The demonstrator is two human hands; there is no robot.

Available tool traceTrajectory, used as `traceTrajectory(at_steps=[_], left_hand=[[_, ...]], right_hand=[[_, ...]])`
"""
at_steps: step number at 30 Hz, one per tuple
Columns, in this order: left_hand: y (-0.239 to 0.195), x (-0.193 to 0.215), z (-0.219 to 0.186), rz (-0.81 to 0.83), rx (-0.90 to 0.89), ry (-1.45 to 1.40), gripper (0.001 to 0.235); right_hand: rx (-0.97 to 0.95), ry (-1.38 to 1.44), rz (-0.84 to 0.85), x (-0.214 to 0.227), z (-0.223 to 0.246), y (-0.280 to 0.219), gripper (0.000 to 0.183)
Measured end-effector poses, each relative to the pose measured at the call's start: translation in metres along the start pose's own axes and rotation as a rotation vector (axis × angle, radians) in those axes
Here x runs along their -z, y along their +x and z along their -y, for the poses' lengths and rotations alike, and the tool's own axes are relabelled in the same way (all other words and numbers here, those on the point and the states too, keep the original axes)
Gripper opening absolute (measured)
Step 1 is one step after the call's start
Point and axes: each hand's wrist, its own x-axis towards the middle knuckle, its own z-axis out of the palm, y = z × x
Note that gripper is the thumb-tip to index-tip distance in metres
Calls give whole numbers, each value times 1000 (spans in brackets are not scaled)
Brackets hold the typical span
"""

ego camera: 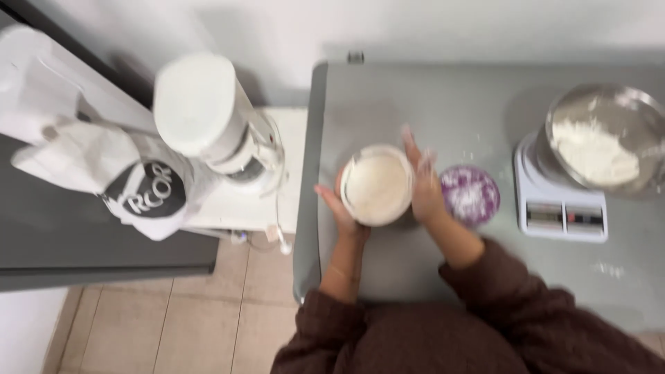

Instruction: Measure and weigh flour and sugar using a digital kitchen scale.

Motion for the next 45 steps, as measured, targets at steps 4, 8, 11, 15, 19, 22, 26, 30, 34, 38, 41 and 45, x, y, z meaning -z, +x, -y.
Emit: traceTrajectory(at_steps=[4, 8, 11, 15, 19, 22, 26, 30, 34, 38, 41, 45], left_hand=[[1, 6, 7, 3, -5, -16, 104], [-3, 0, -1, 33, -71, 119, 102], [4, -9, -13, 116, -229, 386, 100], [16, -3, -16, 220, -362, 680, 97], [29, 9, -15, 245, -290, 606, 95], [24, 5, -27, 191, -305, 637, 90], [-15, -31, -53, 74, -617, 1073, 61], [-59, -35, -26, 246, -878, 1077, 9], [-92, -51, 41, 406, -173, 1015, 10], [-94, -55, 80, 452, 100, 920, 25], [-86, -42, 88, 491, 174, 915, 28], [-82, -29, 66, 582, 284, 866, 25]], right_hand=[[2, 30, -13, -2, 0, 1, 97], [-37, 169, -5, 2, -10, -3, 97], [-36, 506, 19, 5, -33, 2, 98], [4, 783, 22, 1, -48, -3, 100], [-11, 689, 11, 11, -53, 2, 98], [14, 503, -4, 46, -60, 0, 83], [-45, -348, -124, 117, -51, -9, 42], [-1, -1031, -58, 159, -106, -4, 25], [43, -1251, -11, 164, -125, 4, 23], [147, -1330, 34, 169, -130, 9, 29], [184, -1259, 47, 166, -115, 20, 23], [400, -1058, -9, 129, -39, 36, 17]])
